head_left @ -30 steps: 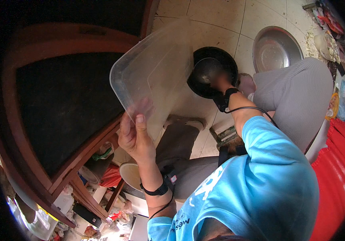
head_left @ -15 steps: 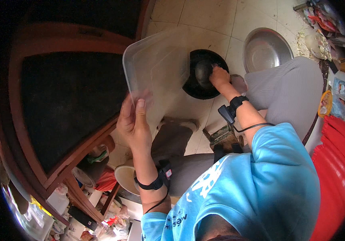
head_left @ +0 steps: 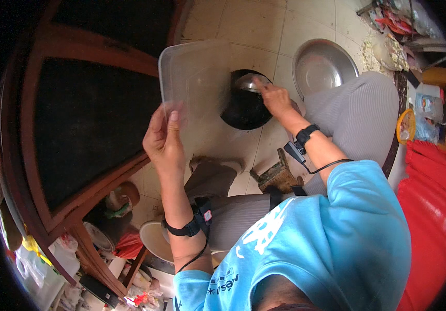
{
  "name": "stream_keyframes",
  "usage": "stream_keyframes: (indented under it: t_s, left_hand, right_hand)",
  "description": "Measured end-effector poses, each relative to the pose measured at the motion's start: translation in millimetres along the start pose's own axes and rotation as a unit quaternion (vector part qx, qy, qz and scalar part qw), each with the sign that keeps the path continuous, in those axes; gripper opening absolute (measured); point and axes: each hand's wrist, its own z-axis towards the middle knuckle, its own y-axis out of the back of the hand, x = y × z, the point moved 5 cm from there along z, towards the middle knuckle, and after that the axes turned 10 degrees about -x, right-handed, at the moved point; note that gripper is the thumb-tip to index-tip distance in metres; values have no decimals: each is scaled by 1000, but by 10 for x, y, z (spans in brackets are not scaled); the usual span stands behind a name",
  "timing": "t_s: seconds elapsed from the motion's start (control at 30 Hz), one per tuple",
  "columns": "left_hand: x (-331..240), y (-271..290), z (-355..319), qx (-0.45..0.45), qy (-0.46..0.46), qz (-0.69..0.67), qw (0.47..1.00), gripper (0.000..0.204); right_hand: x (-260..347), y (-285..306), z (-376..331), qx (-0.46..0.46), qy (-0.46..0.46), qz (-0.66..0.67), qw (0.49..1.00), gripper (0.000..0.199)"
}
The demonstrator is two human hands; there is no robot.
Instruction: The person washes a plastic lid and a metal bowl in a basin of water, then scrubs a knife and a metal dish rack with a steel wool pad. The person rinses the items and places them in a drying rack.
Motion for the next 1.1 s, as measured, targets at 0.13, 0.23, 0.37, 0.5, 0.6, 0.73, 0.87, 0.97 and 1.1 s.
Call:
stream_keyframes:
  t_s: [0.13,0.23,0.37,0.5,0.6,0.73,0.87,0.97,1.1]
  left_hand:
    - [22,-24,-6,6,0,-1,1000,27]
    - [62,-39,-7,13,34,-5,999,23]
    - [52,-31,-8,10,81,-76,994,25]
    - [-52,-61,-44,57,43,-93,993,24]
    - [-84,-112,-132,83,23,-80,993,24]
    - [-302,-255,-286,88,-241,14,966,34]
    - [-432,-476,-526,140,-414,121,891,42]
    - [-460,-593,-680,189,-500,191,823,33]
    - [-405,-634,-691,210,-527,253,783,38]
  right_hand:
    - [-665,-49,-107,-69,-296,148,941,56]
    - [-1450,-512,-481,-112,-624,345,692,33]
    - [-2442,-1381,-926,-219,-790,477,316,9]
    - [-2713,-1465,-923,-255,-722,618,177,30]
    - [-2215,-949,-446,-142,-732,579,329,46]
    - [-1222,-58,563,72,-602,696,386,81]
    - [-743,674,1171,179,-482,808,289,84]
    - [-673,1021,1358,176,-446,814,328,71]
    - [-717,1374,1588,136,-355,803,460,53]
